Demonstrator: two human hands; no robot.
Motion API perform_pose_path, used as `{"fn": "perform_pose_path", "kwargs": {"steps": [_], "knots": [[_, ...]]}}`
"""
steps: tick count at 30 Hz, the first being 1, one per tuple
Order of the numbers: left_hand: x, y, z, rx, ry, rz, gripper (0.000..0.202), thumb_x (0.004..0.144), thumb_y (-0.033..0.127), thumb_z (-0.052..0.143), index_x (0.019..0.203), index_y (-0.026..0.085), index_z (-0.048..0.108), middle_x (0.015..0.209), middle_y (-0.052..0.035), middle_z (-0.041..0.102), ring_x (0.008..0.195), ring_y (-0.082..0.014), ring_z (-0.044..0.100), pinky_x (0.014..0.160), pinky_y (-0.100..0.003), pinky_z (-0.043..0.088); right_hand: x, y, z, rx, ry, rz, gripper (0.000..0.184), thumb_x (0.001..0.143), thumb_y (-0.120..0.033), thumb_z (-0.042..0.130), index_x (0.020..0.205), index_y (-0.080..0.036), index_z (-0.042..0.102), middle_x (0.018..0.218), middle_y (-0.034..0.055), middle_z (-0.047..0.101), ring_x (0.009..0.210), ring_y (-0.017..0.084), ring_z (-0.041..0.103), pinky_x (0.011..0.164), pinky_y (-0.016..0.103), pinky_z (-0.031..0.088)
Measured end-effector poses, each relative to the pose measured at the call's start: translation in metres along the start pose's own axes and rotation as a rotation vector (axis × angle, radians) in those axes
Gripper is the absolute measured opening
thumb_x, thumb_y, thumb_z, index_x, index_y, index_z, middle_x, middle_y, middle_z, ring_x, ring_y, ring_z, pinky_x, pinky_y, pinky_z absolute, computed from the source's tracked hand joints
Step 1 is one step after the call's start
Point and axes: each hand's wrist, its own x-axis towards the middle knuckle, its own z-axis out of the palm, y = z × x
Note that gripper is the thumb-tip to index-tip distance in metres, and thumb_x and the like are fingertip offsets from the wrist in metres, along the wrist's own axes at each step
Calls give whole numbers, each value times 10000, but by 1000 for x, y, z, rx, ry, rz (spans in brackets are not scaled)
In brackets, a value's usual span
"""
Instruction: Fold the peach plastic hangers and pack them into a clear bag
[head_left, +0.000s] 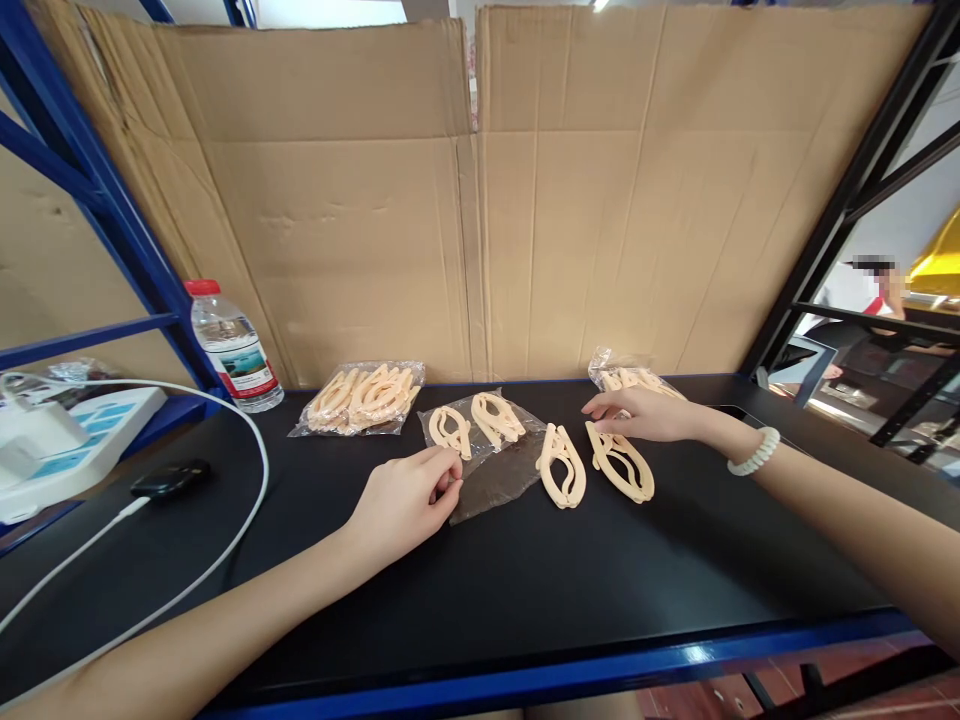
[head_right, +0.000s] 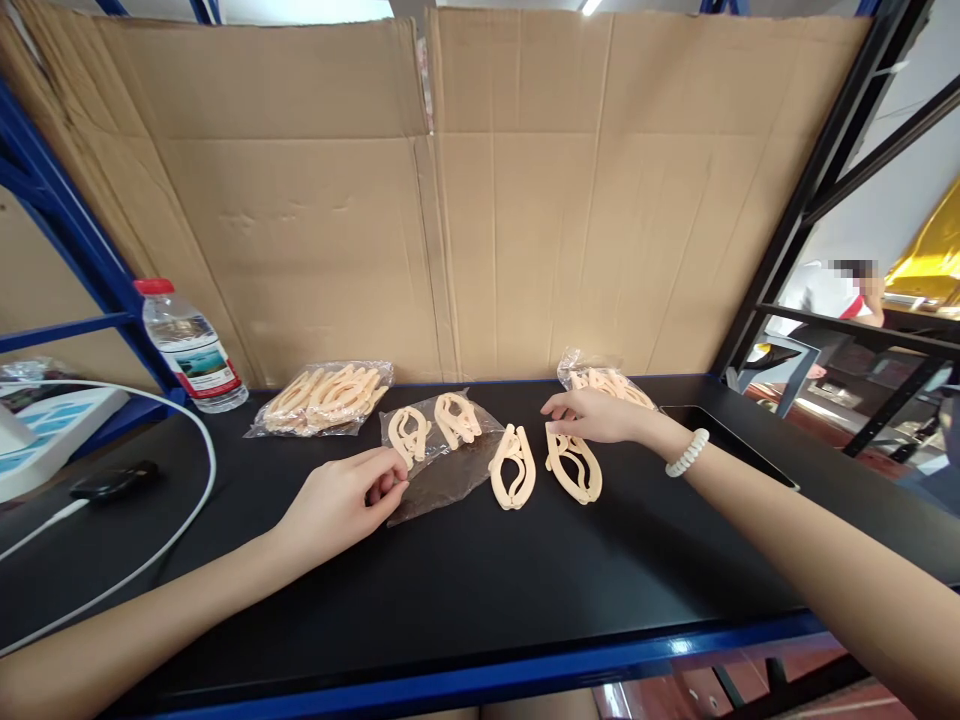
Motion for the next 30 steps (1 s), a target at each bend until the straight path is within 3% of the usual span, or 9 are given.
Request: {"fn": "perform_pose_path", "kwargs": {"steps": [4, 9, 12, 16, 19, 24, 30], "knots": [[0, -2, 3, -2, 0, 7, 95, 827, 196, 479, 785, 232, 556, 705, 50, 601, 600, -124, 547, 550, -232, 318, 4, -10, 2, -120, 80, 146, 431, 964, -417, 354, 1033, -124, 663, 866, 108, 705, 785, 223, 655, 684, 309, 457], [-1, -4, 5, -1, -10, 17, 92, 828, 204, 480, 792, 230, 561, 701, 48, 597, 608, -125, 545, 551, -234, 321, 11, -25, -1, -252, 45, 288, 517, 912, -537, 424, 773, -119, 693, 785, 156, 682, 827, 302, 647, 701, 356, 438], [-1, -3, 5, -3, -18, 23, 94, 828, 205, 478, 785, 226, 559, 694, 47, 594, 614, -123, 545, 553, -232, 324, 16, -35, 3, -286, -6, 384, 541, 859, -584, 487, 766, -95, 701, 795, 191, 682, 831, 341, 652, 686, 380, 450], [-2, -1, 3, -6, -23, 26, 102, 828, 205, 475, 776, 220, 561, 695, 42, 595, 619, -123, 543, 557, -230, 325, 21, -41, 11, -264, -37, 432, 476, 865, -506, 483, 784, -90, 700, 825, 212, 688, 857, 367, 658, 665, 395, 461], [-2, 1, 2, -8, -35, 30, 106, 831, 206, 472, 779, 218, 564, 708, 37, 601, 625, -125, 544, 559, -230, 326, 24, -35, 12, -186, -68, 424, 357, 834, -414, 525, 719, -111, 675, 760, 188, 684, 788, 336, 673, 611, 366, 465], [-3, 2, 1, 7, -42, 37, 103, 830, 209, 480, 773, 217, 565, 692, 37, 589, 611, -126, 537, 549, -230, 318, 24, -15, 17, 13, -130, 452, 210, 776, -323, 580, 648, -157, 596, 524, 70, 594, 501, 202, 611, 446, 284, 436], [-3, 3, 1, 5, -50, 31, 105, 833, 208, 479, 776, 222, 567, 689, 40, 589, 607, -126, 538, 545, -229, 305, 19, -1, 21, 263, -144, 484, 226, 726, -317, 639, 620, -185, 489, 504, 4, 522, 430, 124, 496, 390, 238, 382]]}}
